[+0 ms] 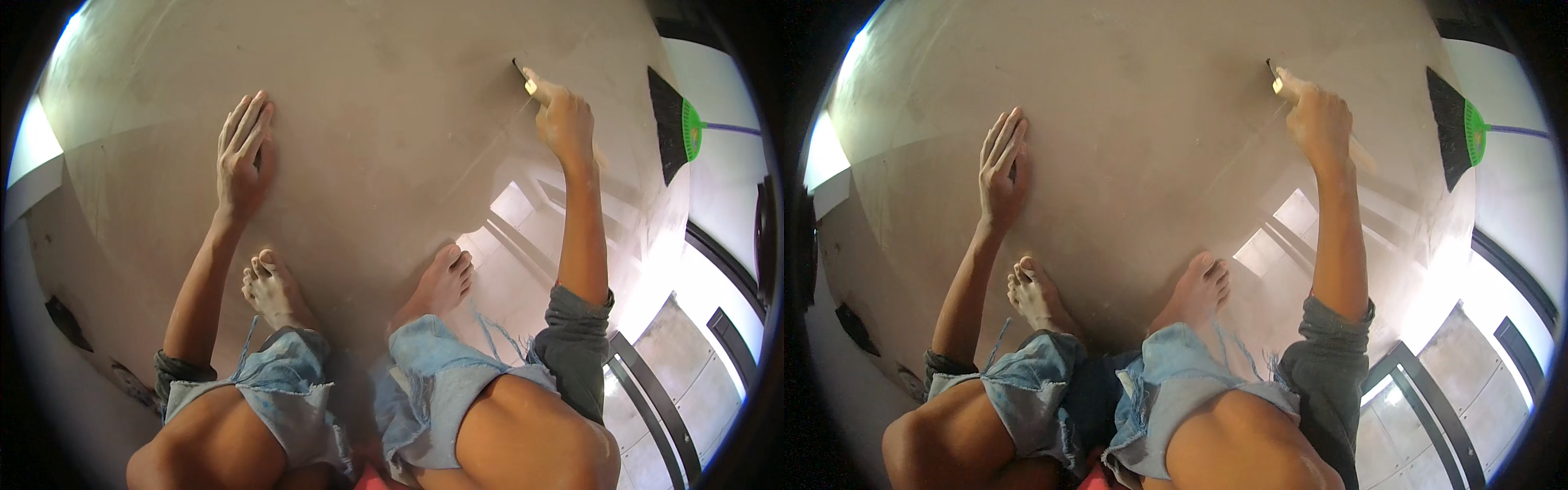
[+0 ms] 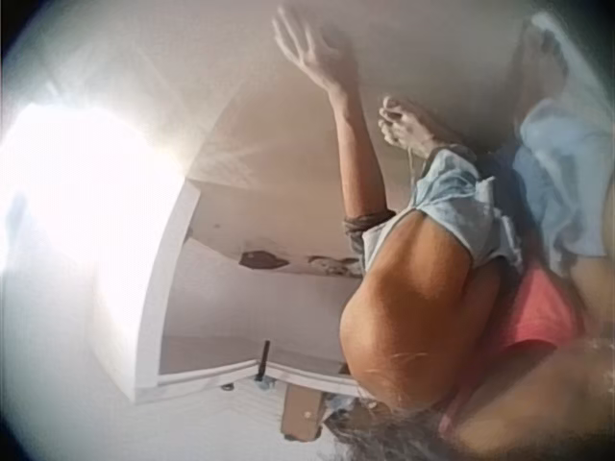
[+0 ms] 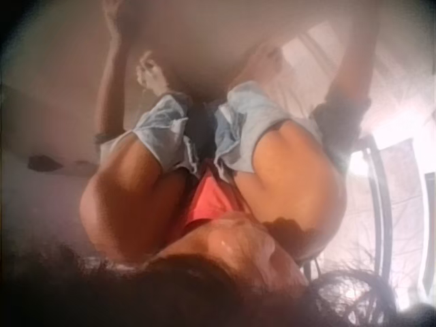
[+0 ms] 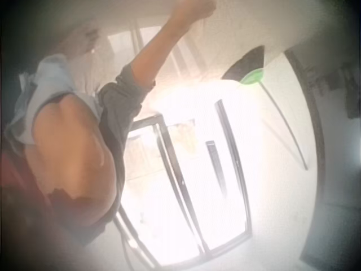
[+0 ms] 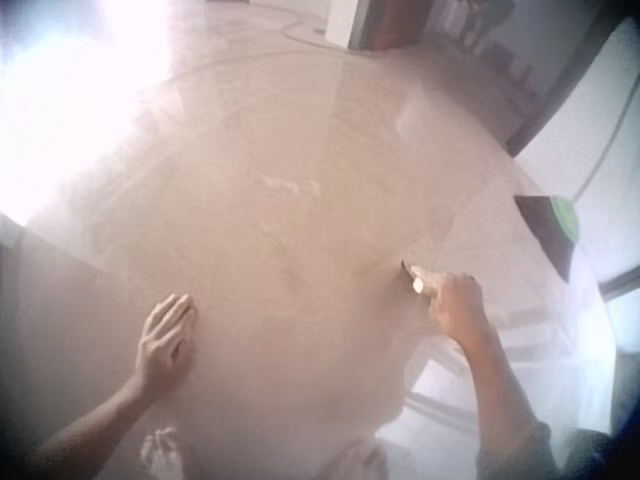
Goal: The person uses a rectangular trowel to smooth a wet, light-colored floor surface. They move across the floor on their knees, repeatedly dragging the tool to level the material and occasionally touching the surface with their hand.
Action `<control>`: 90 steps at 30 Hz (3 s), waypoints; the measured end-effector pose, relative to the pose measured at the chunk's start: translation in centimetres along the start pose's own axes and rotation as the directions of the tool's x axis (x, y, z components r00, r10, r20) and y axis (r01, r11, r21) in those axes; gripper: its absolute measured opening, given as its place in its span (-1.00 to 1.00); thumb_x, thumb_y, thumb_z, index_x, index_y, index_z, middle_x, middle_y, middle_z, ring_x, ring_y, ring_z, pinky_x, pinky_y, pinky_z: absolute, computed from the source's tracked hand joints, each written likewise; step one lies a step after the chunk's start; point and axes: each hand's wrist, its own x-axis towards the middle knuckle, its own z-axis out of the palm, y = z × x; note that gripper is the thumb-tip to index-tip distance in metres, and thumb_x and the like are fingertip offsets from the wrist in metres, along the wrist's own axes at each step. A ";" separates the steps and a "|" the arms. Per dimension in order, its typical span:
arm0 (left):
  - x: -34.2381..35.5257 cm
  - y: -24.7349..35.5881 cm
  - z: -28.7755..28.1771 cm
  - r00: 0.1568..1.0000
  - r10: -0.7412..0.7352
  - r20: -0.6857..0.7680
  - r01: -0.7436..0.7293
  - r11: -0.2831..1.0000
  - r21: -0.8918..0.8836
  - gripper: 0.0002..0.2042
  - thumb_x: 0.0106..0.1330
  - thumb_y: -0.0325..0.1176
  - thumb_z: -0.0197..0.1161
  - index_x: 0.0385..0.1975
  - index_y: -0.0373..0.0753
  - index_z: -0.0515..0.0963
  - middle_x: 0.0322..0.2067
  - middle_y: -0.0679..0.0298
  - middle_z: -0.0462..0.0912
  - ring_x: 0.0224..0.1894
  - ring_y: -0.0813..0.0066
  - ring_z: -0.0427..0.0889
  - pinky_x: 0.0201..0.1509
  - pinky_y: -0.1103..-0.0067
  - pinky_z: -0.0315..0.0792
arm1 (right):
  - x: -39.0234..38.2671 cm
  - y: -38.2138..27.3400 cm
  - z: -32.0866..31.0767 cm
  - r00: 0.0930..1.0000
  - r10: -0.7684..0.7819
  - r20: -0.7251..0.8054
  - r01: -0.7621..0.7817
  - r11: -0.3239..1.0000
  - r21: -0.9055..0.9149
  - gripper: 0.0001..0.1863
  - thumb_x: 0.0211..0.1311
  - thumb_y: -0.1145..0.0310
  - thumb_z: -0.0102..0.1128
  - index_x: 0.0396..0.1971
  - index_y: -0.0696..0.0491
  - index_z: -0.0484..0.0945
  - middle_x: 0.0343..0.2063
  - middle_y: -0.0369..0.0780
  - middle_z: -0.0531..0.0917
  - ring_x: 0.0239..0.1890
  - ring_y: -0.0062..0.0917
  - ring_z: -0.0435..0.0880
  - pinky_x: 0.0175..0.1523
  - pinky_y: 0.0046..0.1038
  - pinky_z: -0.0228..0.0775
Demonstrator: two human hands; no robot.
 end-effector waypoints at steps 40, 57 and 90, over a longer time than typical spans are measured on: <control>0.6 0.2 -0.1 1.000 -0.004 0.000 0.004 0.999 0.043 -0.58 0.46 -0.58 0.21 0.30 -0.27 0.66 0.39 0.16 0.61 0.52 0.12 0.47 0.60 0.19 0.31 | 0.2 -0.8 -0.1 0.999 -0.026 -0.031 0.026 1.000 0.005 -0.38 0.30 0.58 0.13 0.30 -0.27 0.70 -0.25 0.05 0.77 -0.19 0.05 0.75 -0.02 -0.04 0.61; 0.5 0.0 0.1 1.000 -0.012 -0.002 0.012 0.999 0.030 -0.59 0.46 -0.58 0.22 0.28 -0.27 0.67 0.39 0.15 0.62 0.52 0.11 0.46 0.61 0.17 0.31 | 0.6 -0.9 0.2 0.998 -0.027 -0.058 0.026 1.000 -0.007 -0.38 0.29 0.59 0.19 0.29 -0.29 0.71 -0.24 -0.02 0.81 -0.18 -0.05 0.81 0.03 -0.08 0.66; 0.7 0.4 -0.2 1.000 -0.006 0.010 0.005 0.998 0.070 -0.57 0.44 -0.59 0.23 0.30 -0.27 0.66 0.39 0.15 0.62 0.52 0.12 0.47 0.61 0.18 0.32 | 0.5 -1.5 0.1 0.997 -0.011 -0.080 0.008 0.999 -0.042 -0.39 0.23 0.62 0.27 0.26 -0.18 0.73 -0.28 -0.07 0.83 -0.18 -0.11 0.83 -0.01 -0.12 0.68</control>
